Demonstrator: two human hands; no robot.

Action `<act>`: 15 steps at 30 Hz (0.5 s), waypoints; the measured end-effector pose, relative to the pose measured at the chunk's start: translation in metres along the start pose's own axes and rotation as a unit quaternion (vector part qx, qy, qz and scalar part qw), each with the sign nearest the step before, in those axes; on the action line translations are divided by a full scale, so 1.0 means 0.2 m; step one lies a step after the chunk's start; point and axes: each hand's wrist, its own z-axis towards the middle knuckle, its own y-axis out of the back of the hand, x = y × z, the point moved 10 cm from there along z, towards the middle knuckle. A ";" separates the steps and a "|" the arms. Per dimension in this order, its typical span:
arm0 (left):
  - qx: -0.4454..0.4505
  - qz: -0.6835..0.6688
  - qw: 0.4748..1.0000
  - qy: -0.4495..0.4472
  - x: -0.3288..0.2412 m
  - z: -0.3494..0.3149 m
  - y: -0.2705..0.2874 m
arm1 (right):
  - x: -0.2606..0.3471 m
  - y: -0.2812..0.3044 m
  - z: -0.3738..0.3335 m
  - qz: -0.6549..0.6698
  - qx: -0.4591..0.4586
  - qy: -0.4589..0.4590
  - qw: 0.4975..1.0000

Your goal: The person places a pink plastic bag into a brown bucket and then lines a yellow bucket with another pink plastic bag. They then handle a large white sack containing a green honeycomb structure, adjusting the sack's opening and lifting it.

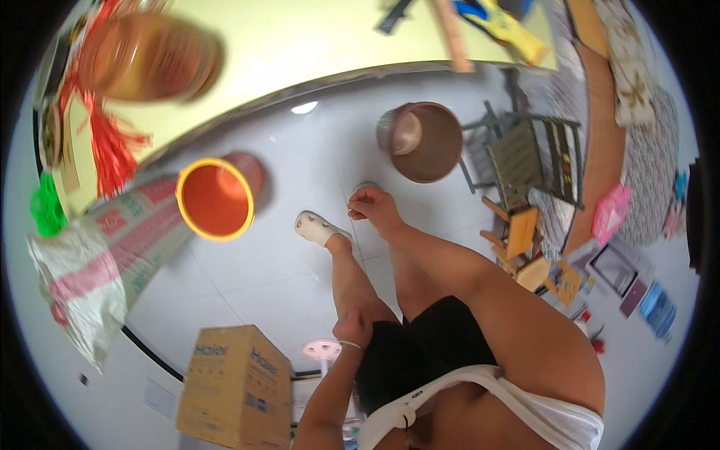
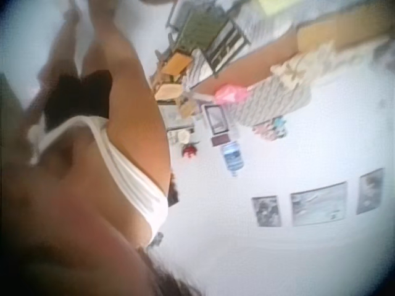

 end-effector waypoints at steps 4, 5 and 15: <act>0.024 0.033 0.999 -0.011 -0.16 0.02 0.03 | 0.40 0.25 -0.34 0.115 -0.019 0.079 0.990; 0.020 0.005 1.000 -0.022 -0.21 0.01 0.07 | 0.47 0.34 -0.43 0.122 -0.023 0.103 0.987; -0.012 -0.246 0.930 -0.272 -1.15 -0.26 0.55 | 0.36 0.59 -1.51 0.165 -0.043 0.124 0.977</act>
